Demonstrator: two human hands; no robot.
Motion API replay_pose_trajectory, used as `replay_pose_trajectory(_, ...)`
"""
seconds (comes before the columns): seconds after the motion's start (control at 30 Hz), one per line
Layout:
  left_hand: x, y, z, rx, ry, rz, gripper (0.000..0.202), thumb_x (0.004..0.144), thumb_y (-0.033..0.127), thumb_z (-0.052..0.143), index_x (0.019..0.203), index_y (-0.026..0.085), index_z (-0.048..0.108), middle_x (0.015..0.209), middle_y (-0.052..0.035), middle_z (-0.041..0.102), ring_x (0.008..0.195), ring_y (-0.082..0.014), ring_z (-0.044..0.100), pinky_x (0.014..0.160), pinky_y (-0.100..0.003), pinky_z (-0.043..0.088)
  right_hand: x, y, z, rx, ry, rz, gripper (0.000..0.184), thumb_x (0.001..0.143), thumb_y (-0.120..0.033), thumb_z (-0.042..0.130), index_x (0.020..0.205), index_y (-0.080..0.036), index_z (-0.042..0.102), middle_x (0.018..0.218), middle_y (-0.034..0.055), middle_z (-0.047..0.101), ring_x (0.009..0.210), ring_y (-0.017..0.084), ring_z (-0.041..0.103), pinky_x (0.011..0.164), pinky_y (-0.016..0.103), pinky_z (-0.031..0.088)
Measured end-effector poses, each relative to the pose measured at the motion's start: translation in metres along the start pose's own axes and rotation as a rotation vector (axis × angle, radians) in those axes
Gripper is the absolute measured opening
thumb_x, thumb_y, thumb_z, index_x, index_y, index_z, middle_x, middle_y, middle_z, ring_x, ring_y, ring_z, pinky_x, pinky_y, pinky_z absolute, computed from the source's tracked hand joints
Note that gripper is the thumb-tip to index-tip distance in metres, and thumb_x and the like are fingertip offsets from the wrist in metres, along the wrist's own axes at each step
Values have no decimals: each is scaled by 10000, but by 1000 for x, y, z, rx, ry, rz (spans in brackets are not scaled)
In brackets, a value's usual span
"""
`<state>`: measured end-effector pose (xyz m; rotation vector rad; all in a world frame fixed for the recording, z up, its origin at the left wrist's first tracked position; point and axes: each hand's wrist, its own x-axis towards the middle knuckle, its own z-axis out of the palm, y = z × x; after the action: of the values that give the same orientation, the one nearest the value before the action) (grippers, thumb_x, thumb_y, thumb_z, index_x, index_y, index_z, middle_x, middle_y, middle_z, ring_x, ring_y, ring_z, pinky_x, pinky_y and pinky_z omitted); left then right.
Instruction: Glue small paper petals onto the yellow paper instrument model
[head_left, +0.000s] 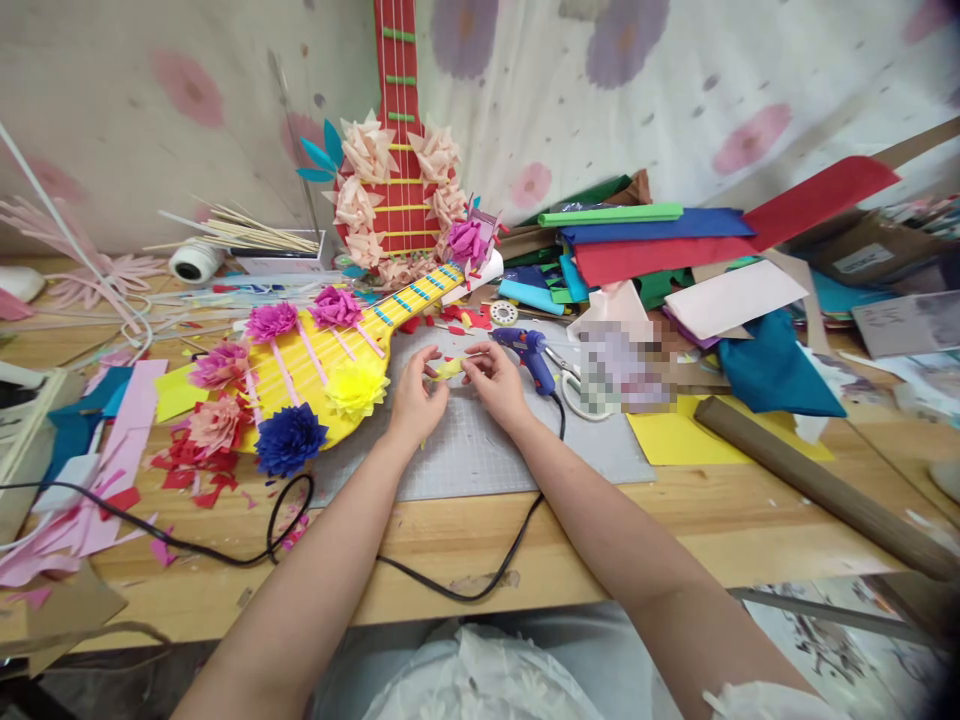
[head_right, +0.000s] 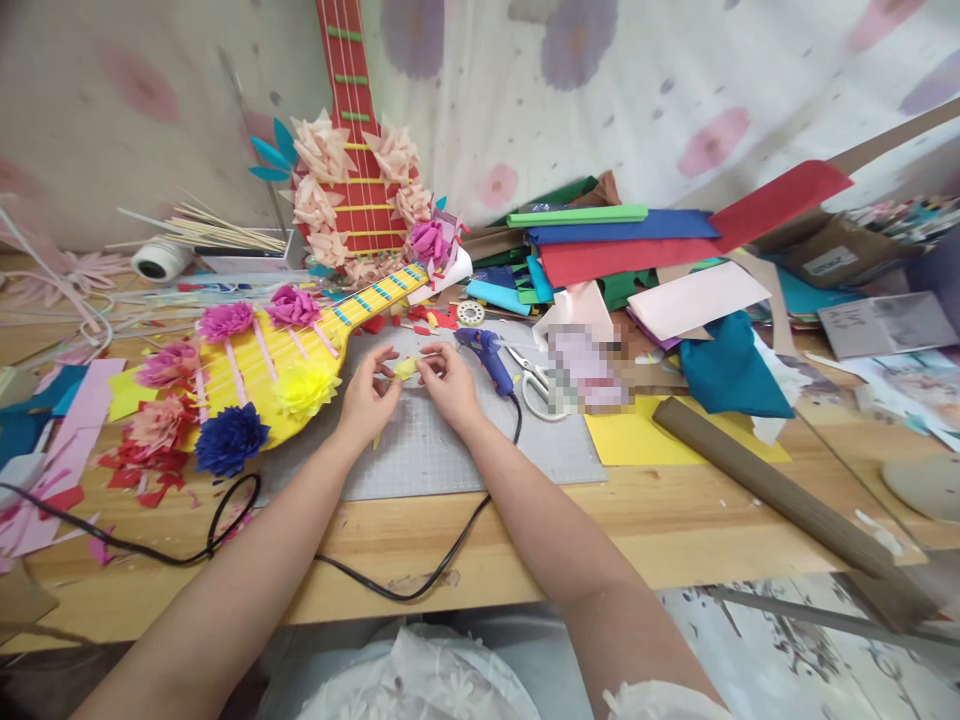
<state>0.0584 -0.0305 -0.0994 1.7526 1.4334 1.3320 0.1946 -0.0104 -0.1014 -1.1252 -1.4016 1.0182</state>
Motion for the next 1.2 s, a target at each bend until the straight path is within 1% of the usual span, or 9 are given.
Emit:
replay_pose_trajectory(0.13,0,-2,0,-28,12,-54,365,724,146,551,1081,185,487,806,-16,594,633,-105,520,550,-228,406,1,2,1,51,-21,31,220,735,-344,561,898,-226,474,703,-38,604,536,104,575,525,242,426)
replay_pose_trajectory(0.23,1,-6,0,-37,37,-91,287,744,168,542,1026,197,495,718,14,553,607,-106,508,594,-244,420,1,3,0,15,-13,33,206,742,-332,556,899,-222,480,706,-34,606,544,108,581,526,241,428)
replay_pose_trajectory(0.4,3,-12,-4,204,42,-115,226,725,170,556,947,204,532,706,-3,560,638,-157,522,660,-313,435,2,1,-2,-56,108,51,179,755,-335,529,878,-217,473,744,-26,620,554,105,592,557,248,458)
replay_pose_trajectory(0.53,5,-15,-6,389,-2,-36,107,734,181,542,837,199,569,748,-52,594,766,-224,546,742,-382,438,0,-1,-2,-121,84,52,175,762,-326,518,897,-222,473,758,-24,628,550,105,594,566,255,477)
replay_pose_trajectory(0.7,3,-15,-5,434,34,12,234,710,176,569,943,186,566,926,-86,564,889,-241,542,810,-402,447,-1,-1,-1,-183,58,54,182,772,-318,505,928,-226,486,782,-10,639,565,112,607,570,261,490)
replay_pose_trajectory(0.87,1,-8,-4,352,72,69,343,677,123,574,1016,160,544,1075,-124,505,997,-233,517,869,-378,438,-2,-2,-2,-184,49,51,187,775,-325,509,932,-225,491,786,-14,647,531,107,599,538,251,475)
replay_pose_trajectory(0.93,0,-6,-3,265,63,52,328,674,111,567,995,169,542,1019,-95,550,892,-194,544,837,-356,451,-3,-4,-2,-190,30,45,184,775,-328,515,925,-224,493,786,-16,654,505,102,587,518,246,465)
replay_pose_trajectory(1.03,0,-4,1,57,26,-71,261,718,194,574,977,173,544,882,-48,603,689,-132,540,702,-295,470,-5,-7,0,-186,-12,28,168,774,-331,526,902,-225,499,790,-16,666,479,94,569,496,237,455)
replay_pose_trajectory(1.2,1,-5,4,-124,7,-187,161,735,305,593,828,173,586,718,-12,603,613,-111,528,585,-238,427,-8,-6,4,-221,-59,15,162,785,-343,527,899,-229,511,787,-16,673,478,92,555,510,242,462)
